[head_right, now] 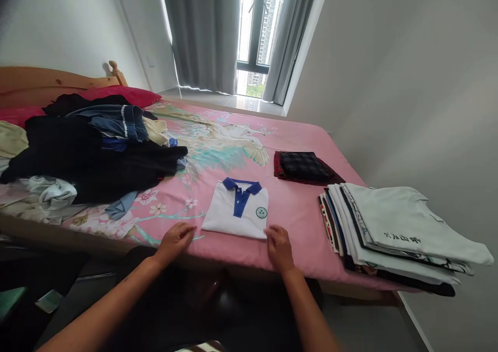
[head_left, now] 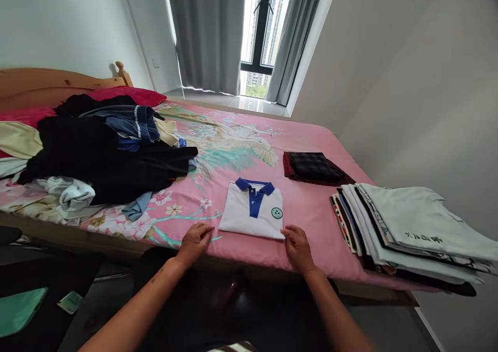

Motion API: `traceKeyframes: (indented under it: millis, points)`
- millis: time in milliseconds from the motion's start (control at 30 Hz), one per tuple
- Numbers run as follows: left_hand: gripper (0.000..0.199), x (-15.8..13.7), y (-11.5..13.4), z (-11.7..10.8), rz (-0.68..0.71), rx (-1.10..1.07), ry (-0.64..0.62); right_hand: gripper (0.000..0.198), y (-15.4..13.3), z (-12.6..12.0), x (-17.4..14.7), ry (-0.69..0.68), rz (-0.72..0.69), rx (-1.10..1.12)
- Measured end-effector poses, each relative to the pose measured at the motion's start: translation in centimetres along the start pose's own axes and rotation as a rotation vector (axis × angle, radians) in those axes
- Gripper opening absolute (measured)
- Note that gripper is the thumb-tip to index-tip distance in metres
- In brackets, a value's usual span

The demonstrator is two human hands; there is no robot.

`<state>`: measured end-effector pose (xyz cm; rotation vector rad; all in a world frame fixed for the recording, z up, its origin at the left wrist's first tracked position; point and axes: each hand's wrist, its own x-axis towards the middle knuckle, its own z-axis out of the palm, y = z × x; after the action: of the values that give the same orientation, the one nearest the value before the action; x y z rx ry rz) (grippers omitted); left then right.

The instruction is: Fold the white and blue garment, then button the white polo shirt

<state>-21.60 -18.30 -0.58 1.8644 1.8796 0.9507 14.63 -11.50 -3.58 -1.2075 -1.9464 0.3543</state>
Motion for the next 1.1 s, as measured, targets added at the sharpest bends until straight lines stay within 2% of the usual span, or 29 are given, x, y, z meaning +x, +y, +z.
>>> traceKeyframes:
  millis: [133, 233, 367, 500, 567, 733, 933, 1000, 1100]
  points:
    - [0.027, 0.5, 1.6, -0.2, -0.077, 0.109, -0.081, 0.05, -1.4, -0.3, -0.7, -0.008, -0.079, -0.114]
    - [0.025, 1.4, 3.2, 0.0, -0.176, 0.211, -0.124, 0.044, -2.5, 0.3, -1.1, -0.05, -0.138, -0.201]
    - [0.035, 2.5, 4.5, 0.2, -0.318, 0.277, -0.139, 0.035, -2.7, 1.5, -1.7, -0.013, -0.103, -0.287]
    - [0.048, 3.8, 5.0, 0.0, -0.403, 0.331, -0.243, 0.033, -2.5, 1.9, -1.4, -0.005, -0.069, -0.328]
    - [0.047, 4.4, 5.1, -0.2, -0.422, 0.33, -0.292, 0.031, -2.6, 1.9, -1.0, 0.006, -0.043, -0.335]
    - [0.035, 3.8, 5.4, -0.8, -0.395, 0.287, -0.35, 0.029, -3.2, 0.9, -1.0, 0.056, -0.037, -0.259]
    - [0.034, -2.5, 4.5, -1.1, -0.339, 0.267, -0.408, 0.034, -4.7, -1.7, -5.8, -0.019, -0.033, -0.209]
    - [0.032, -3.8, 4.4, -1.4, -0.325, 0.221, -0.369, 0.035, -5.4, -2.3, -6.5, -0.011, -0.004, -0.182]
    - [0.029, -3.3, 5.0, -1.6, -0.174, 0.127, -0.16, 0.036, -6.5, -2.3, -4.8, 0.003, 0.007, -0.178]
